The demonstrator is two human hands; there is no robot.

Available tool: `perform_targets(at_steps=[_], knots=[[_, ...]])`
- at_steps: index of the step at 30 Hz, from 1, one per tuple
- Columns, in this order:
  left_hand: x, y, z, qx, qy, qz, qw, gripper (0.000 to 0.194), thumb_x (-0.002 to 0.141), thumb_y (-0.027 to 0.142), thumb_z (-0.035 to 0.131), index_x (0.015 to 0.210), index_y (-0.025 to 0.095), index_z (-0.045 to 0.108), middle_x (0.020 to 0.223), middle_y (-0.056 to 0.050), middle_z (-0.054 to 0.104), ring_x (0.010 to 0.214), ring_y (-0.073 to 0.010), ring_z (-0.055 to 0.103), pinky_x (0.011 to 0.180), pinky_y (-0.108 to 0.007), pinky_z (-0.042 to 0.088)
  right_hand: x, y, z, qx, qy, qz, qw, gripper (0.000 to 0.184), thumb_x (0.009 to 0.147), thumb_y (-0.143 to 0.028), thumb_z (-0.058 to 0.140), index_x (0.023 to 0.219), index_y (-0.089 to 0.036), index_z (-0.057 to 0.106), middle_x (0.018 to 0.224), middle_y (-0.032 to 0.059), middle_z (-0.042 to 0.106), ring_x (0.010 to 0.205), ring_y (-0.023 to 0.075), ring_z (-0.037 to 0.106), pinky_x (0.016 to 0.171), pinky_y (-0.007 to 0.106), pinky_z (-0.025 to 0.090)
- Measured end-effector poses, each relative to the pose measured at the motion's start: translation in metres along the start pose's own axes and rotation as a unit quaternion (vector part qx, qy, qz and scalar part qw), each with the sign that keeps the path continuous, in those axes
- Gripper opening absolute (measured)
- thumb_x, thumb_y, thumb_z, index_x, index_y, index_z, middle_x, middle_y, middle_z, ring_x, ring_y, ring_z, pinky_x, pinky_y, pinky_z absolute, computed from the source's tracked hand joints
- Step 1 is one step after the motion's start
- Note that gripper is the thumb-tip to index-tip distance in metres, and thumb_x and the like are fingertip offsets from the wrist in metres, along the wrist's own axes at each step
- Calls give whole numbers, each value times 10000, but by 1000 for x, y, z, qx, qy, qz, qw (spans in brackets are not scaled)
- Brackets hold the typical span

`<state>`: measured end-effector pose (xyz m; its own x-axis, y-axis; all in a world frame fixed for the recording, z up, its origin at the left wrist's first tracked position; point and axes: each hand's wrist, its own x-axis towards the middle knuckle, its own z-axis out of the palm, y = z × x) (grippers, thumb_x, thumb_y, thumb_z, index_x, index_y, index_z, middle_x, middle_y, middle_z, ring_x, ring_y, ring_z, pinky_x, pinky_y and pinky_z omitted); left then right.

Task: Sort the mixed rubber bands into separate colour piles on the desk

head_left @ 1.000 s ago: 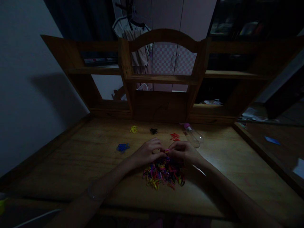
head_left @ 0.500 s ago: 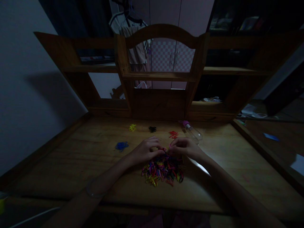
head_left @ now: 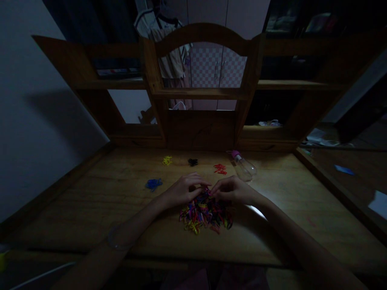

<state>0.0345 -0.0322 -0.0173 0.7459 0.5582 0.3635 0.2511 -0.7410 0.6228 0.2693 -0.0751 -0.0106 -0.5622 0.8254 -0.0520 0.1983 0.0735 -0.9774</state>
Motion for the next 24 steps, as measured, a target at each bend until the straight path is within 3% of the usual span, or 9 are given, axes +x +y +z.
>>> perform_targets(at_steps=[6,12,24], knots=[[0,1,0,3,-3,-26,1000,202,862,163,570,1002,212,708,926,-44,661,863,-145,620,776,-258,482,-2,-1,0,-7,-15,4,1000,269,810,-327,651,1012,-162,719,941,73,716,792,154,640,701,268,496],[1,1,-1,-10,1,0,1000,163,858,142,554,944,186,686,1000,-51,643,952,-154,603,851,-284,471,-3,-6,1,-23,-16,5,1000,261,817,-295,635,1026,-162,718,931,66,719,771,140,634,690,254,494],[1,6,-2,-12,3,-45,999,125,868,249,590,915,183,686,860,-25,654,815,-140,608,681,-229,465,-3,-4,-2,-49,-3,-12,999,267,820,-323,624,1022,-174,714,949,63,700,802,159,620,676,266,483]])
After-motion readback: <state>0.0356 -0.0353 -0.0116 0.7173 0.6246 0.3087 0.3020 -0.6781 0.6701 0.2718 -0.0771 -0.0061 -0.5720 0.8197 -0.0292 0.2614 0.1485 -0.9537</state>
